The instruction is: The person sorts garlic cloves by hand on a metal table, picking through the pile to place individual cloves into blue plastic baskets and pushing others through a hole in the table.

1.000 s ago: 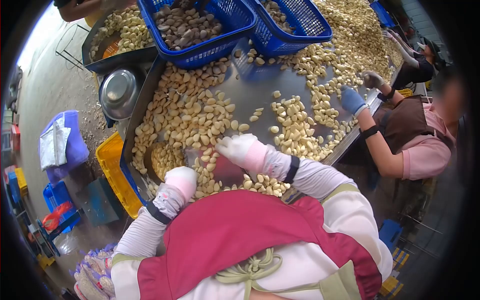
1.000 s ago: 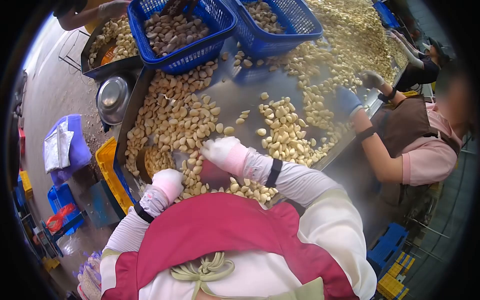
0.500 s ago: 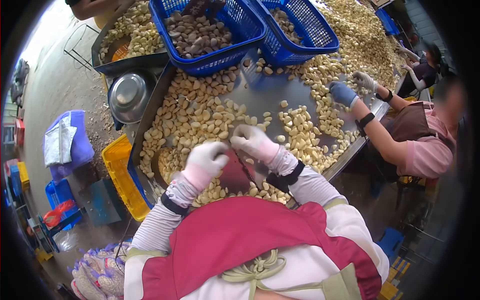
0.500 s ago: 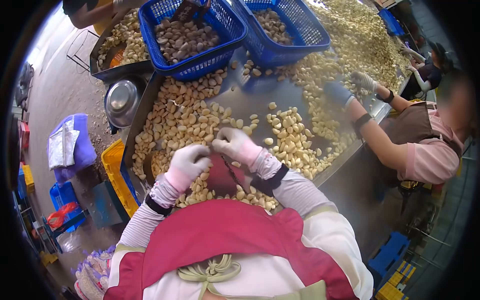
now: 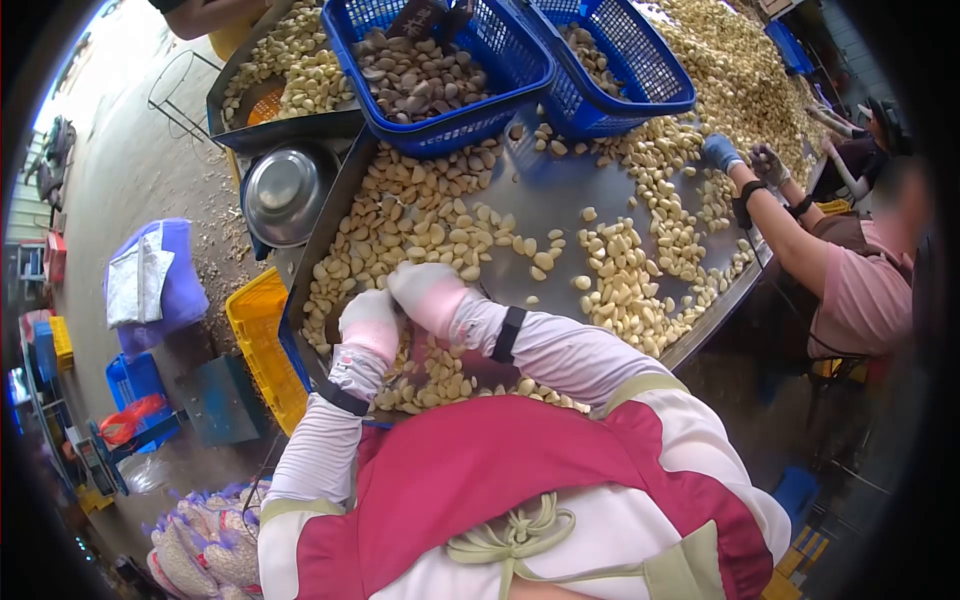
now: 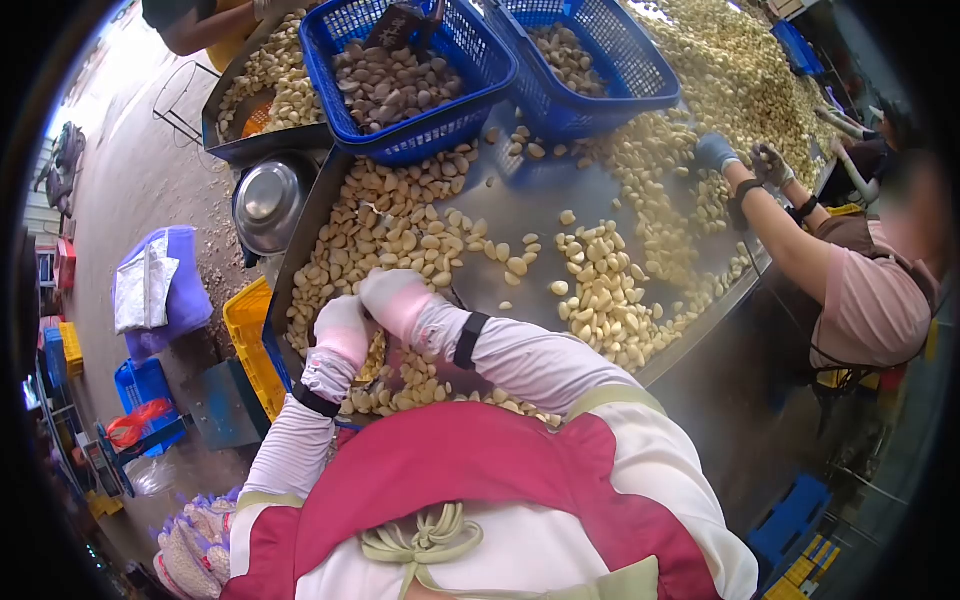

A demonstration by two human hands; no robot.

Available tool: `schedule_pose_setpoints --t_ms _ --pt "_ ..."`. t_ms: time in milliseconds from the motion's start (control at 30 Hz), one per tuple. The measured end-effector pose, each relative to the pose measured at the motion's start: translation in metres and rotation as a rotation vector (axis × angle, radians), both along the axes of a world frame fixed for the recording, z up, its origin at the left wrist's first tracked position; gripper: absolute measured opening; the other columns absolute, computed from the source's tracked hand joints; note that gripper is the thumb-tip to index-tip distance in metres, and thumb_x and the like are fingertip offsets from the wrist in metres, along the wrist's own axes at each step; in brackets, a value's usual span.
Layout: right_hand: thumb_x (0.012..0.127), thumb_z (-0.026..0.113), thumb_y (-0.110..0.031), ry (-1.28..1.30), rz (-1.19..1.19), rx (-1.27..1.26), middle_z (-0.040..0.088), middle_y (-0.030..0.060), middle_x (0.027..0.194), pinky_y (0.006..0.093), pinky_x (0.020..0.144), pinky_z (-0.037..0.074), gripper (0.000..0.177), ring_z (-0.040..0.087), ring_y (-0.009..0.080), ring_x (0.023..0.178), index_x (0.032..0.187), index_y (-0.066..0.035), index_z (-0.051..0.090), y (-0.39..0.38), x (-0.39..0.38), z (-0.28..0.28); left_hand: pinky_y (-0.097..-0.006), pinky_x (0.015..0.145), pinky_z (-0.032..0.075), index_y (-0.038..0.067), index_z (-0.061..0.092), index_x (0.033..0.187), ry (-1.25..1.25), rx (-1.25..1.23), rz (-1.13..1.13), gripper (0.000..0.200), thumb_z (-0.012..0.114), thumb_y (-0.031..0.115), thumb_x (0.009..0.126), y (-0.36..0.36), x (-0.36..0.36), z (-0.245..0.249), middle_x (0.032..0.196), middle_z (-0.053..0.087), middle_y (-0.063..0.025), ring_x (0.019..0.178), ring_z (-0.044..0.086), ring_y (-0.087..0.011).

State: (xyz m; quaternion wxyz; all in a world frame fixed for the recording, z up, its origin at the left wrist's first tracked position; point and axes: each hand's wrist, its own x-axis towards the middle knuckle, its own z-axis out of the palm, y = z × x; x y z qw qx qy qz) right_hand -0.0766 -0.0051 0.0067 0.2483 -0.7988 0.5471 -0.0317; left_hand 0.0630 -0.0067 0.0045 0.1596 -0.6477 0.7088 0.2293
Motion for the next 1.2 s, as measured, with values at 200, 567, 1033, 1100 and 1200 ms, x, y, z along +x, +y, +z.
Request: schedule_pose_setpoints --t_ms 200,567,1033,1100,1200 --pt "0.091 0.061 -0.024 -1.0 -0.538 0.821 0.067 0.0067 0.079 0.0285 0.054 0.05 0.022 0.068 0.0157 0.076 0.098 -0.004 0.067 0.011 -0.072 0.034 -0.0257 0.073 0.053 -0.002 0.073 0.101 0.997 0.212 0.291 0.028 0.079 0.018 0.083 0.01 -0.005 0.045 0.087 0.072 -0.0081 0.079 0.065 -0.0093" --pt "0.098 0.054 -0.031 -1.247 -0.81 0.869 0.06 0.0011 0.085 0.0221 0.048 0.045 0.028 0.057 0.008 0.063 0.107 -0.006 0.062 0.032 -0.057 0.018 -0.0392 0.083 0.055 0.002 0.07 0.1 -0.018 -0.214 -0.093 0.031 0.074 0.025 0.079 -0.042 -0.005 0.026 0.105 0.069 -0.013 0.096 0.069 -0.0298" --pt "0.102 0.047 -0.032 -2.335 -0.957 0.089 0.068 0.0142 0.104 0.0288 0.072 0.054 0.036 0.065 0.0175 0.084 0.119 -0.001 0.057 -0.059 -0.173 0.176 -0.0447 0.082 0.057 0.009 0.077 0.096 -0.049 -0.152 0.011 0.02 0.066 0.022 0.085 -0.098 -0.023 0.018 0.099 0.073 -0.019 0.097 0.07 -0.0381" --pt "0.098 0.053 -0.028 -1.685 -0.896 0.192 0.068 0.0136 0.104 0.0298 0.074 0.055 0.038 0.065 0.0181 0.086 0.123 0.001 0.056 -0.043 -0.156 0.122 -0.0438 0.082 0.057 0.008 0.077 0.095 0.008 -0.162 0.029 0.02 0.066 0.021 0.084 -0.096 -0.026 0.023 0.099 0.073 -0.0191 0.096 0.07 -0.0375" --pt "0.093 0.058 -0.026 -1.301 -0.909 0.584 0.068 0.0106 0.1 0.0282 0.062 0.053 0.04 0.063 0.0158 0.074 0.124 -0.001 0.056 -0.005 -0.102 0.073 -0.0395 0.082 0.055 0.003 0.076 0.092 0.344 -0.165 0.058 0.024 0.067 0.022 0.08 -0.09 -0.022 0.025 0.094 0.074 -0.0191 0.09 0.072 -0.0329"
